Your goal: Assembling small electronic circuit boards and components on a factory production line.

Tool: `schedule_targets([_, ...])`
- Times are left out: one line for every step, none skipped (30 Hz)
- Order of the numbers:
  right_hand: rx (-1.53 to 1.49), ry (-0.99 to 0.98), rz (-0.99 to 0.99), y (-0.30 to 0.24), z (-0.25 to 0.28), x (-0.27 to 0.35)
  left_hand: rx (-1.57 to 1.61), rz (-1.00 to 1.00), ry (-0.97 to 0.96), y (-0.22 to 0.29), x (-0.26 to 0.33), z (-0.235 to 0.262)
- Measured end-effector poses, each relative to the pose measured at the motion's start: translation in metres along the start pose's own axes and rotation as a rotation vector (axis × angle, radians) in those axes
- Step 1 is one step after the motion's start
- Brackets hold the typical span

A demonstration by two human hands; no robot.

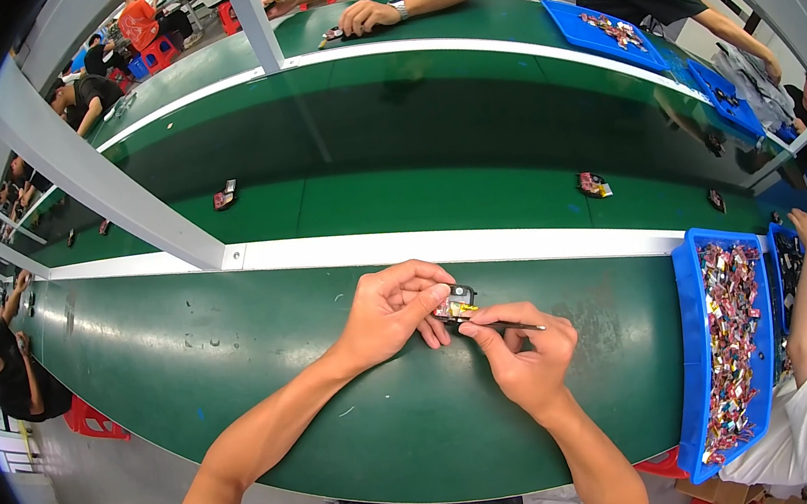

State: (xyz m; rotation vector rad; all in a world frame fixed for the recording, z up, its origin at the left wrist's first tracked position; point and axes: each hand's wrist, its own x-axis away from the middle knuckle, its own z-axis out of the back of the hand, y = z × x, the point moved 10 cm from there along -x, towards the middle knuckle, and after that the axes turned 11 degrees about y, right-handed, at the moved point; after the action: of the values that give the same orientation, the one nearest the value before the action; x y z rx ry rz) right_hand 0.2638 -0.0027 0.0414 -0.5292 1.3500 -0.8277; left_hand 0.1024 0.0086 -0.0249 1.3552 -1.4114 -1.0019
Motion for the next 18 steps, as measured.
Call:
schedule_targets([0.0, 0.0, 0.0, -0.0002, -0.0001, -0.0002, 0.0, 0.0, 0.0, -0.0001, 0.0, 0.0002])
schedule_targets([-0.001, -0.004, -0.009, 0.0002, -0.0006, -0.0004, 0.0, 0.007, 0.0, -0.0006, -0.0001, 0.0005])
schedule_targets([-0.001, -0.008, -0.018, 0.0009, -0.0011, -0.0005, 0.0, 0.014, 0.001, -0.0012, -0.0001, 0.0007])
schedule_targets([-0.001, -0.007, -0.019, 0.0012, -0.0012, -0.0005, 0.0, 0.014, 0.0, -0.001, -0.0004, 0.0006])
schedule_targets([0.003, -0.007, -0.016, 0.0018, -0.0009, -0.0004, -0.018, 0.017, 0.003, -0.0018, -0.0012, 0.0005])
schedule_targets([0.008, -0.006, -0.013, 0.0021, -0.0005, -0.0004, -0.036, 0.019, 0.006, -0.0024, -0.0019, 0.0004])
schedule_targets([0.009, -0.006, -0.014, 0.0021, -0.0002, -0.0006, -0.035, 0.02, 0.004, -0.0021, -0.0023, -0.0003])
schedule_targets([0.023, -0.009, -0.005, 0.0012, -0.0007, -0.0008, -0.054, 0.015, -0.003, -0.001, -0.0023, -0.0015])
schedule_targets([0.036, -0.012, 0.003, 0.0004, -0.0012, -0.0009, -0.073, 0.01, -0.009, 0.0001, -0.0022, -0.0027])
schedule_targets([0.036, -0.011, 0.004, 0.0004, -0.001, -0.0009, -0.073, 0.009, -0.01, 0.001, -0.0021, -0.003])
schedule_targets([0.038, -0.009, 0.002, 0.0012, -0.0006, -0.0006, -0.109, -0.009, -0.028, 0.0024, -0.0018, -0.0046])
schedule_targets([0.04, -0.007, 0.0, 0.002, -0.0003, -0.0002, -0.145, -0.028, -0.046, 0.0039, -0.0013, -0.0064])
schedule_targets([0.042, -0.005, 0.0, 0.0025, -0.0001, 0.0005, -0.145, -0.028, -0.048, 0.0051, -0.0011, -0.0068])
schedule_targets([0.041, -0.01, 0.0, 0.0027, -0.0009, 0.0015, -0.164, -0.008, -0.04, 0.0045, -0.0007, -0.0061])
schedule_targets([0.04, -0.015, -0.001, 0.0031, -0.0014, 0.0022, -0.183, 0.013, -0.032, 0.003, -0.0006, -0.0055])
schedule_targets([0.041, -0.014, -0.001, 0.0038, -0.0012, 0.0023, -0.183, 0.012, -0.034, 0.0002, -0.0012, -0.0055])
schedule_targets([0.046, -0.019, 0.006, 0.0035, -0.0019, 0.0024, -0.166, -0.011, -0.025, -0.0008, -0.0018, -0.004])
schedule_targets([0.052, -0.023, 0.012, 0.003, -0.0025, 0.0025, -0.149, -0.035, -0.017, -0.0003, -0.002, -0.003])
